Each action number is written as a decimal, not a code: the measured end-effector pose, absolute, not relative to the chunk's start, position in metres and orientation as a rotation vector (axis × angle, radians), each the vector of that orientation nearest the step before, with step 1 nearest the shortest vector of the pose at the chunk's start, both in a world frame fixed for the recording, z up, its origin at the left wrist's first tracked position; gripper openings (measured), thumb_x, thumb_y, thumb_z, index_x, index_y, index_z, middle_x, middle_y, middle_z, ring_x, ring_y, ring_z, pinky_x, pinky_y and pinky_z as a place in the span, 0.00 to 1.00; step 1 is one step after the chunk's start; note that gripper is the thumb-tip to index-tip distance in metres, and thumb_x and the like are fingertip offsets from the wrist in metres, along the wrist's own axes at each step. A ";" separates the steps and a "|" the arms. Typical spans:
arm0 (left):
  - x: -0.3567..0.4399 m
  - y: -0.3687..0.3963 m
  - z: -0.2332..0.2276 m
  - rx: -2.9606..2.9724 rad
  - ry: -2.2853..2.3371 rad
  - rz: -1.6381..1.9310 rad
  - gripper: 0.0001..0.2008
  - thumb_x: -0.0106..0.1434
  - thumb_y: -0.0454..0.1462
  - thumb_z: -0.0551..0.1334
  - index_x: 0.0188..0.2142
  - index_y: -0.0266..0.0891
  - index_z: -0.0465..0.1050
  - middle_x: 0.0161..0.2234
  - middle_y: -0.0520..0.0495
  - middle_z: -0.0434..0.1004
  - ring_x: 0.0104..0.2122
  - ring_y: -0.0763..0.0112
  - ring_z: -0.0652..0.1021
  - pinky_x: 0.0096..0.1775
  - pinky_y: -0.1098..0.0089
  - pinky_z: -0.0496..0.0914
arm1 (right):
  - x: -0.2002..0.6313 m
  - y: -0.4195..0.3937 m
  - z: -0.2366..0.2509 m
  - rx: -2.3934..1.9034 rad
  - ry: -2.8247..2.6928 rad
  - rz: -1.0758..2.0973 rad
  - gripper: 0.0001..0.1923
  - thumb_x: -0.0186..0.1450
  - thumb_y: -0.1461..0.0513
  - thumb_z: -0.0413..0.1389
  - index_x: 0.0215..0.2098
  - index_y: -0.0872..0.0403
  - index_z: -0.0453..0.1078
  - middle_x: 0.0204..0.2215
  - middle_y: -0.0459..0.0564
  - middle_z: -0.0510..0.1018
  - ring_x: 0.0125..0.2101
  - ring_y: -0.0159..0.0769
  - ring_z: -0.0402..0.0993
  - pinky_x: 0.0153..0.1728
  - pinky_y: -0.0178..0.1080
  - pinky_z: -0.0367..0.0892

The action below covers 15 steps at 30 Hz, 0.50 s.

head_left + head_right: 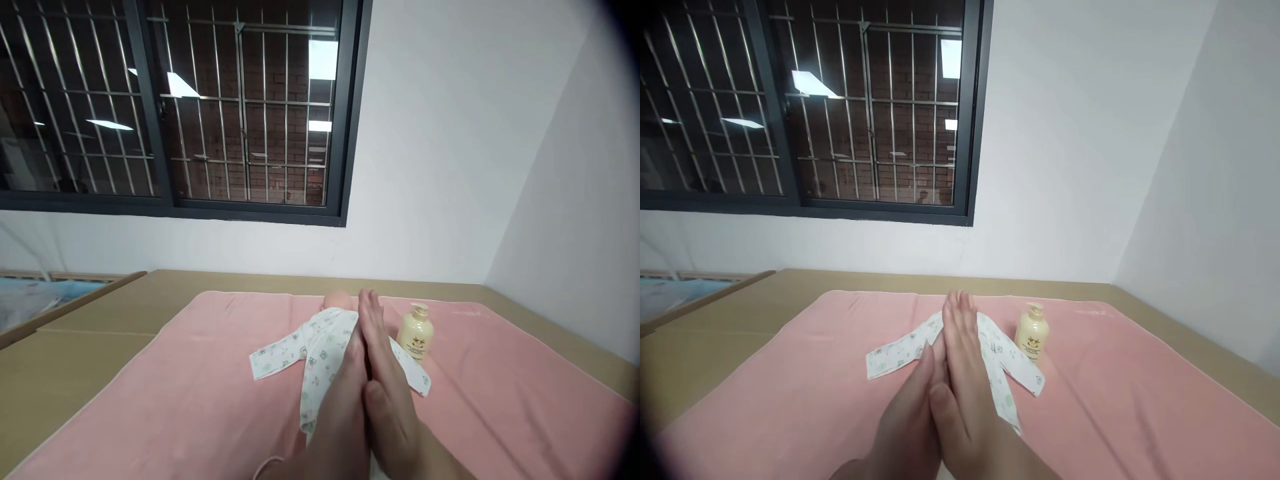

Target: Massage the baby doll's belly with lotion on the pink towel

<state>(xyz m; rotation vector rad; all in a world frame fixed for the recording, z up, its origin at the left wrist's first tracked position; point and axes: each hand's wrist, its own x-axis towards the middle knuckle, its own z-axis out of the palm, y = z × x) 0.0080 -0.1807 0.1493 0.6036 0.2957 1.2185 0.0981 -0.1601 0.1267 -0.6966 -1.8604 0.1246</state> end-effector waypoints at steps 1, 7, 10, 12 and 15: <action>0.003 -0.180 0.153 0.651 0.302 1.225 0.27 0.68 0.49 0.53 0.64 0.46 0.61 0.66 0.50 0.59 0.68 0.60 0.50 0.68 0.59 0.46 | 0.095 -0.158 0.125 -0.695 -1.881 0.086 0.34 0.73 0.47 0.35 0.72 0.50 0.34 0.71 0.47 0.35 0.68 0.53 0.26 0.66 0.64 0.36; -0.040 -0.146 0.183 0.867 0.430 1.588 0.29 0.68 0.52 0.47 0.63 0.43 0.60 0.64 0.41 0.63 0.66 0.57 0.58 0.66 0.53 0.51 | 0.047 -0.164 0.094 -0.538 -1.988 -0.228 0.38 0.73 0.63 0.44 0.71 0.56 0.24 0.68 0.62 0.47 0.67 0.53 0.42 0.61 0.58 0.60; -0.043 -0.130 0.181 0.985 0.440 1.773 0.29 0.68 0.52 0.47 0.62 0.40 0.61 0.60 0.37 0.67 0.64 0.56 0.62 0.66 0.52 0.53 | 0.038 -0.174 0.084 -0.542 -2.079 -0.222 0.38 0.72 0.63 0.48 0.71 0.59 0.29 0.68 0.65 0.47 0.67 0.54 0.45 0.62 0.57 0.59; -0.034 -0.128 0.172 1.064 0.479 1.926 0.27 0.69 0.50 0.47 0.62 0.42 0.60 0.61 0.40 0.66 0.65 0.60 0.60 0.67 0.55 0.50 | 0.045 -0.179 0.088 -0.557 -2.077 -0.112 0.40 0.72 0.57 0.49 0.71 0.58 0.28 0.69 0.63 0.43 0.67 0.53 0.45 0.62 0.55 0.59; -0.013 -0.139 0.157 1.206 0.668 1.884 0.23 0.71 0.47 0.46 0.63 0.51 0.57 0.66 0.49 0.57 0.68 0.66 0.54 0.68 0.59 0.46 | 0.066 -0.184 0.104 -0.559 -2.006 0.104 0.42 0.71 0.48 0.46 0.71 0.55 0.27 0.70 0.56 0.39 0.67 0.51 0.42 0.63 0.54 0.57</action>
